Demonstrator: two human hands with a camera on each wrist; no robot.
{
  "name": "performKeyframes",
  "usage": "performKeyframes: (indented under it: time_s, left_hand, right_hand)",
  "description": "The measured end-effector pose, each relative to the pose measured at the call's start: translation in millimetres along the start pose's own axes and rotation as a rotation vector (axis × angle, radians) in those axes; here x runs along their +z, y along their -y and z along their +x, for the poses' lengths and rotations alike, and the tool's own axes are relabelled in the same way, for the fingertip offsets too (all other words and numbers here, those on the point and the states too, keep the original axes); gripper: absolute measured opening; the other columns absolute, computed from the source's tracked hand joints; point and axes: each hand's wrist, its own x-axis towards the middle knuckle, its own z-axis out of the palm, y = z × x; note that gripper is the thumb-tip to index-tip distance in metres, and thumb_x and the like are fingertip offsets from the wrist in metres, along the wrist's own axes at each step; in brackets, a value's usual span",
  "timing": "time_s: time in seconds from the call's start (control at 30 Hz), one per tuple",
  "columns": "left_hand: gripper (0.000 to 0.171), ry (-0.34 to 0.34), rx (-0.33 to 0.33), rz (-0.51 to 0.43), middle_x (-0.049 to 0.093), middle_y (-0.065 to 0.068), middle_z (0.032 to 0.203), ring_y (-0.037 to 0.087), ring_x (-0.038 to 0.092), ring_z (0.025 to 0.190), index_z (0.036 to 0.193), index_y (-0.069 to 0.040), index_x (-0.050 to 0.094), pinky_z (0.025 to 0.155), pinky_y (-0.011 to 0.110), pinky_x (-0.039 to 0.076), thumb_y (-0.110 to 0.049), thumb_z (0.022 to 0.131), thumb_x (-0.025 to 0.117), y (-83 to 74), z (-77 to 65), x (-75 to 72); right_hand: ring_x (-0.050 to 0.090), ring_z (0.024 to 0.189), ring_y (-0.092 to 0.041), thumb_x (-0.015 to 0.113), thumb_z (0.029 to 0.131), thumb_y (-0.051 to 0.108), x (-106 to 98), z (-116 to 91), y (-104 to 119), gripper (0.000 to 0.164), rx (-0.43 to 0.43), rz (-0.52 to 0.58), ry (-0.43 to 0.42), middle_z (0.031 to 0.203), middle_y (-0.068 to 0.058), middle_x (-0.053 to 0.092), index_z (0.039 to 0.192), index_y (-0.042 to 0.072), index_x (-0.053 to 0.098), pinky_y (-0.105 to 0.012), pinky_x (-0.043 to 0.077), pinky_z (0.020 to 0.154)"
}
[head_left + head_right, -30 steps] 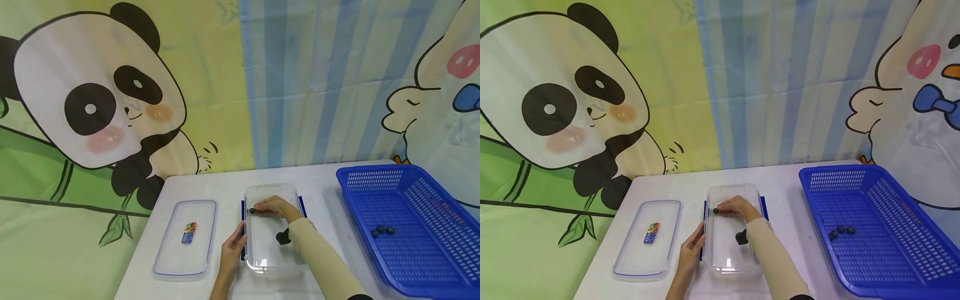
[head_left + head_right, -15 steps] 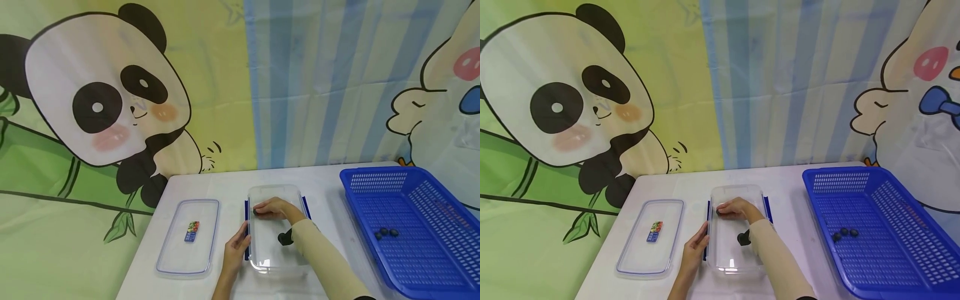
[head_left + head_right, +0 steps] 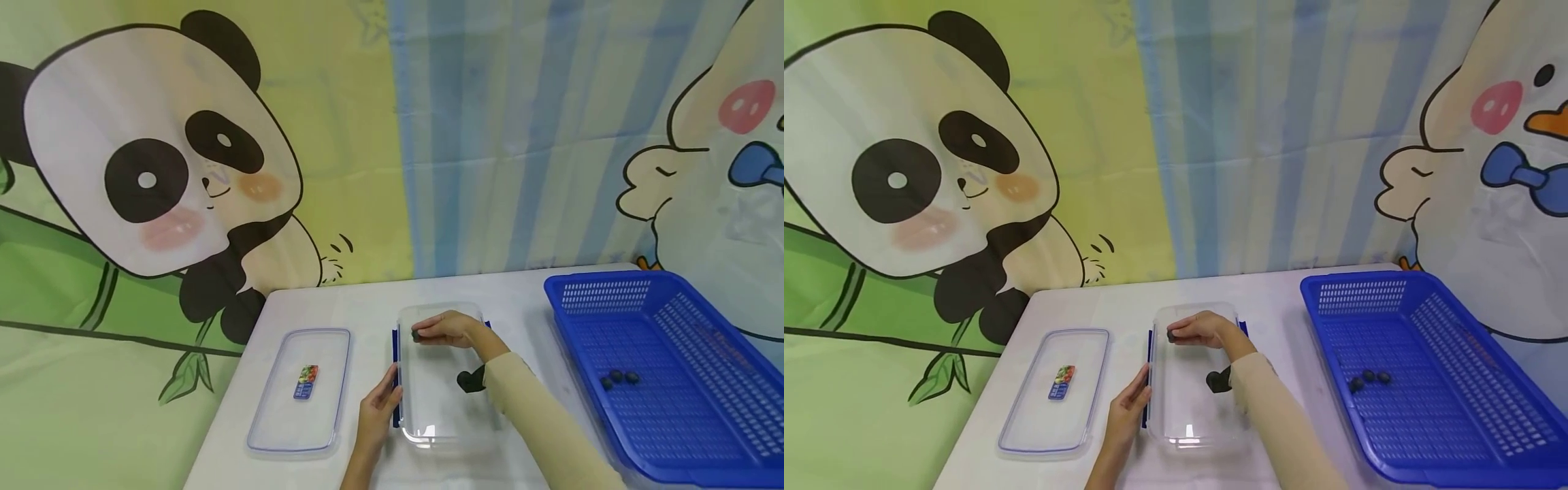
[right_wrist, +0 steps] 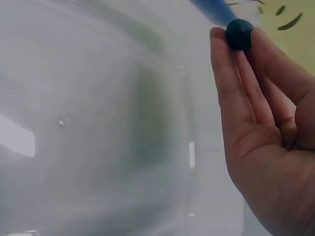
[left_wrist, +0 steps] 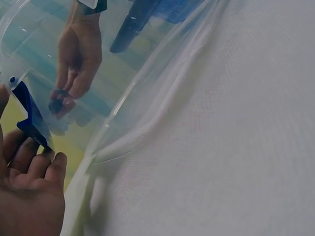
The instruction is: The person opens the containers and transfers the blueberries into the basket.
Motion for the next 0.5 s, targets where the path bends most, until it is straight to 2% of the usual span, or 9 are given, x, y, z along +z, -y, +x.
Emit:
performKeyframes:
  time_s: [0.13, 0.23, 0.37, 0.5]
  left_hand:
    - [0.048, -0.003, 0.025, -0.002, 0.040, 0.011, 0.140, 0.017, 0.039, 0.127, 0.134, 0.001, 0.044, 0.098, 0.022, 0.037, -0.011, 0.090, 0.060, 0.1, 0.3, -1.1]
    - [0.049, 0.001, 0.029, -0.003, 0.040, 0.012, 0.140, 0.016, 0.040, 0.126, 0.134, 0.002, 0.044, 0.097, 0.022, 0.037, -0.010, 0.090, 0.060, -1.1, -0.1, -0.9]
    - [0.048, 0.003, 0.032, 0.000, 0.040, 0.011, 0.140, 0.015, 0.040, 0.125, 0.134, 0.002, 0.044, 0.097, 0.020, 0.037, -0.010, 0.090, 0.059, -3.0, -0.9, -0.6]
    - [0.047, 0.002, 0.044, 0.005, 0.041, 0.013, 0.139, 0.018, 0.039, 0.126, 0.133, 0.003, 0.044, 0.097, 0.020, 0.037, -0.009, 0.090, 0.059, -3.6, -1.4, -0.6]
  right_hand:
    - [0.061, 0.103, -0.026, 0.057, 0.088, -0.002, -12.0, -18.1, 21.3, 0.034, -0.030, 0.006, 0.065, 0.115, -0.018, 0.061, 0.122, -0.007, 0.056, -0.039, 0.044, 0.095]
    - [0.059, 0.106, -0.025, 0.054, 0.090, -0.003, -28.1, -39.3, 36.7, 0.035, -0.062, 0.026, 0.106, 0.119, -0.018, 0.059, 0.124, -0.008, 0.053, -0.040, 0.041, 0.098]
    - [0.058, 0.109, -0.024, 0.050, 0.092, -0.004, -58.8, -73.9, 49.6, 0.037, -0.105, 0.016, 0.142, 0.121, -0.019, 0.057, 0.129, -0.011, 0.046, -0.041, 0.037, 0.101]
    - [0.057, 0.111, -0.023, 0.048, 0.093, -0.003, -95.6, -109.9, 50.3, 0.038, -0.132, -0.005, 0.127, 0.121, -0.017, 0.058, 0.130, -0.011, 0.044, -0.042, 0.034, 0.103]
